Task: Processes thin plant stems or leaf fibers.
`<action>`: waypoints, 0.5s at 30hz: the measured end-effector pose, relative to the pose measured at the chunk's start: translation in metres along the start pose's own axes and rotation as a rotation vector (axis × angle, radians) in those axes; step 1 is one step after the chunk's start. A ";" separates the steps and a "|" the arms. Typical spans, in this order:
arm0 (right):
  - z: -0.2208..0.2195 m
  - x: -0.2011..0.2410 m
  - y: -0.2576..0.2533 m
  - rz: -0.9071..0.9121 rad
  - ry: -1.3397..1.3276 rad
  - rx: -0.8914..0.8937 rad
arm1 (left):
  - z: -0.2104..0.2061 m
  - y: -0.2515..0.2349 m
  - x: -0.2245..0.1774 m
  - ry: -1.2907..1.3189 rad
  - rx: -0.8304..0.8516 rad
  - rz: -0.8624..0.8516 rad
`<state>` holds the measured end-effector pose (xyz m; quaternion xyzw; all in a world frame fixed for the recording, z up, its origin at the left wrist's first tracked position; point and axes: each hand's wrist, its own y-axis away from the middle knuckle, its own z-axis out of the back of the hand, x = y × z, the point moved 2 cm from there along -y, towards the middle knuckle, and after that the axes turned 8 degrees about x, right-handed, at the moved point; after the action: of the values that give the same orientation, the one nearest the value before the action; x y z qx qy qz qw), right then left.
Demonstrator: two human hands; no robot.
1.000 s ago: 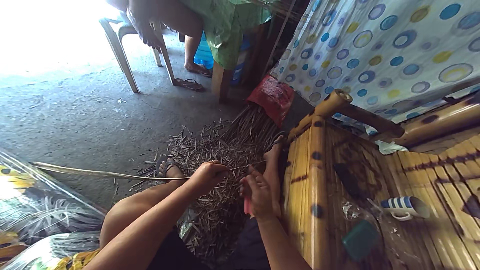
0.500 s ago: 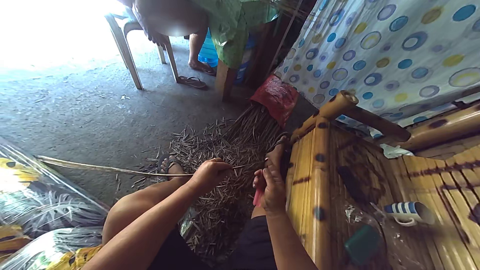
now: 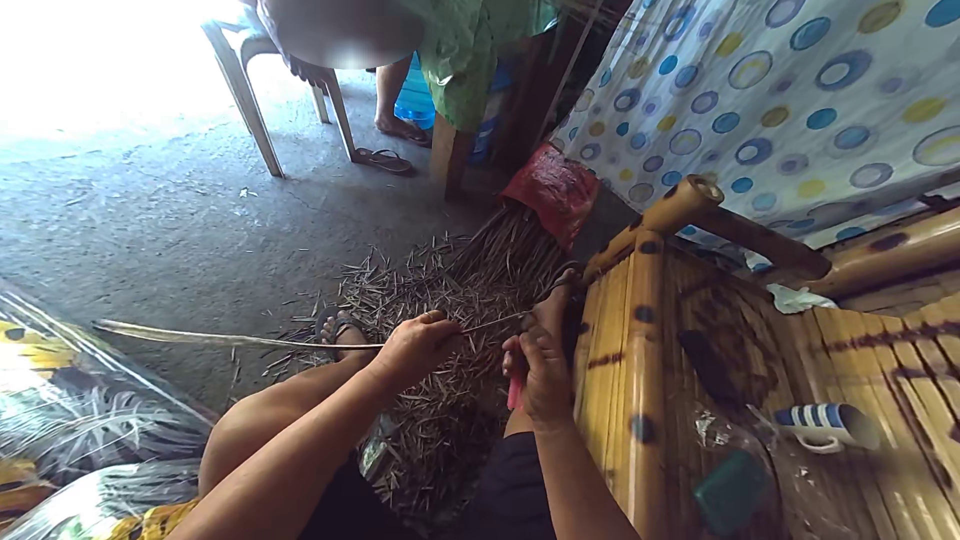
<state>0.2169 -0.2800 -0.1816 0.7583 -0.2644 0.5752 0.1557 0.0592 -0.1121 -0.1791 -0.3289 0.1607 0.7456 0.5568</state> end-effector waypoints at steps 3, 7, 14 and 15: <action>-0.025 -0.013 0.013 -0.074 0.094 0.086 | -0.002 0.003 -0.001 -0.033 -0.043 -0.060; -0.039 -0.021 0.019 -0.095 0.087 0.086 | -0.003 0.004 -0.004 -0.035 -0.059 -0.095; -0.020 -0.009 0.009 -0.051 0.141 0.022 | -0.003 0.001 -0.011 -0.009 -0.040 -0.041; -0.019 -0.008 0.008 -0.051 0.134 0.011 | -0.003 0.001 -0.012 0.010 -0.030 -0.032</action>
<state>0.1953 -0.2747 -0.1841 0.7254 -0.2307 0.6220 0.1834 0.0608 -0.1229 -0.1734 -0.3435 0.1471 0.7372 0.5630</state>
